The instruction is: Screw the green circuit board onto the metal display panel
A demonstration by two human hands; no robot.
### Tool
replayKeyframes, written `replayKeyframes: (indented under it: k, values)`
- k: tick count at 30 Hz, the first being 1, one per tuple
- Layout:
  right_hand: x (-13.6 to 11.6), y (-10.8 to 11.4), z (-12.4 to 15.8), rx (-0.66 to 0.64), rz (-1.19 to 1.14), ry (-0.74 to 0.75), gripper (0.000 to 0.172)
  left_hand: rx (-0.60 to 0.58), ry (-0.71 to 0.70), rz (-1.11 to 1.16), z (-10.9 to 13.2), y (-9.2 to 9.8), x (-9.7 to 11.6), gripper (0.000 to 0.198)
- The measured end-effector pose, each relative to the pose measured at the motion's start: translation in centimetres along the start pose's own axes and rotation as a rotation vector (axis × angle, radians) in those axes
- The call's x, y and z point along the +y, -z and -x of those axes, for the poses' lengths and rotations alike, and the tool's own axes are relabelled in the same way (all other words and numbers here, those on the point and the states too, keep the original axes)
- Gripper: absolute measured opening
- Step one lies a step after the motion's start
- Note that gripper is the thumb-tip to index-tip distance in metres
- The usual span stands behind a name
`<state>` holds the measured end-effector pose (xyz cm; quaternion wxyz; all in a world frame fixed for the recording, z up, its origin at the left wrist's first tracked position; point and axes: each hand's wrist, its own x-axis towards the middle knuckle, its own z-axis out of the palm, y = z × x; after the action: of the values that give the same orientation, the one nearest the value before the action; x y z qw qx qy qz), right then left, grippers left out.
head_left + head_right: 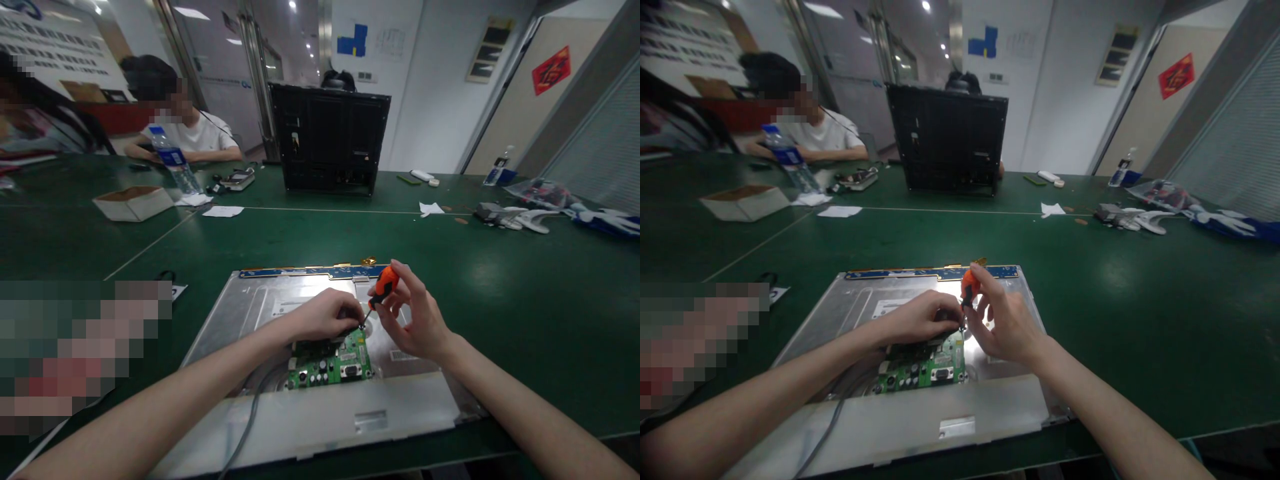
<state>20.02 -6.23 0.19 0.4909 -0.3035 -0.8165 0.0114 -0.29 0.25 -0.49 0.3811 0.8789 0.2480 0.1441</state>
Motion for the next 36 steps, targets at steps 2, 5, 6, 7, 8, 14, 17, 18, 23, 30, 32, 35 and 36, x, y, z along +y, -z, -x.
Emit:
replayKeyframes:
  k: [2, 5, 6, 7, 8, 14, 17, 18, 23, 30, 32, 35, 36]
  values:
    - [-0.01, -0.01, -0.04, 0.008, 0.0, 0.001, 0.076, -0.004, 0.006, -0.004, 0.0, 0.03, 0.06, 0.014]
    - [0.1, -0.09, 0.0, 0.017, 0.007, 0.015, 0.076, -0.015, 0.012, -0.001, 0.01, 0.04, 0.12, 0.015]
    - [0.17, -0.13, 0.04, 0.019, 0.007, 0.019, 0.076, -0.017, 0.012, 0.002, 0.02, 0.03, 0.13, 0.015]
    - [0.24, -0.16, 0.09, 0.022, 0.009, 0.021, 0.076, -0.018, 0.011, 0.005, 0.02, 0.02, 0.14, 0.015]
    - [0.31, -0.2, 0.14, 0.025, 0.013, 0.024, 0.076, -0.018, 0.012, 0.006, 0.02, 0.02, 0.16, 0.015]
    - [0.48, -0.22, 0.27, 0.03, 0.036, 0.018, 0.075, -0.019, 0.013, 0.005, -0.04, 0.03, 0.3, 0.014]
    - [0.32, -0.15, 0.23, 0.025, 0.031, 0.011, 0.075, -0.012, 0.016, 0.006, -0.02, 0.02, 0.32, 0.014]
    - [0.25, -0.12, 0.22, 0.019, 0.026, 0.008, 0.075, -0.009, 0.015, 0.007, -0.01, 0.02, 0.33, 0.014]
    - [0.1, -0.02, 0.25, -0.012, -0.007, -0.01, 0.079, -0.01, 0.008, -0.001, -0.03, 0.04, 0.32, 0.013]
    - [0.21, -0.15, 0.32, 0.002, -0.018, -0.01, 0.079, -0.004, -0.004, -0.011, -0.01, -0.06, 0.15, 0.014]
    - [0.2, -0.15, 0.29, 0.012, -0.002, -0.007, 0.078, -0.003, -0.006, -0.014, 0.0, -0.05, 0.13, 0.014]
    - [0.29, -0.14, 0.29, 0.029, 0.023, 0.005, 0.078, -0.008, -0.008, -0.009, -0.04, 0.03, 0.18, 0.015]
    - [0.35, -0.15, 0.31, 0.032, 0.027, 0.01, 0.078, -0.009, -0.008, -0.008, -0.05, 0.05, 0.21, 0.015]
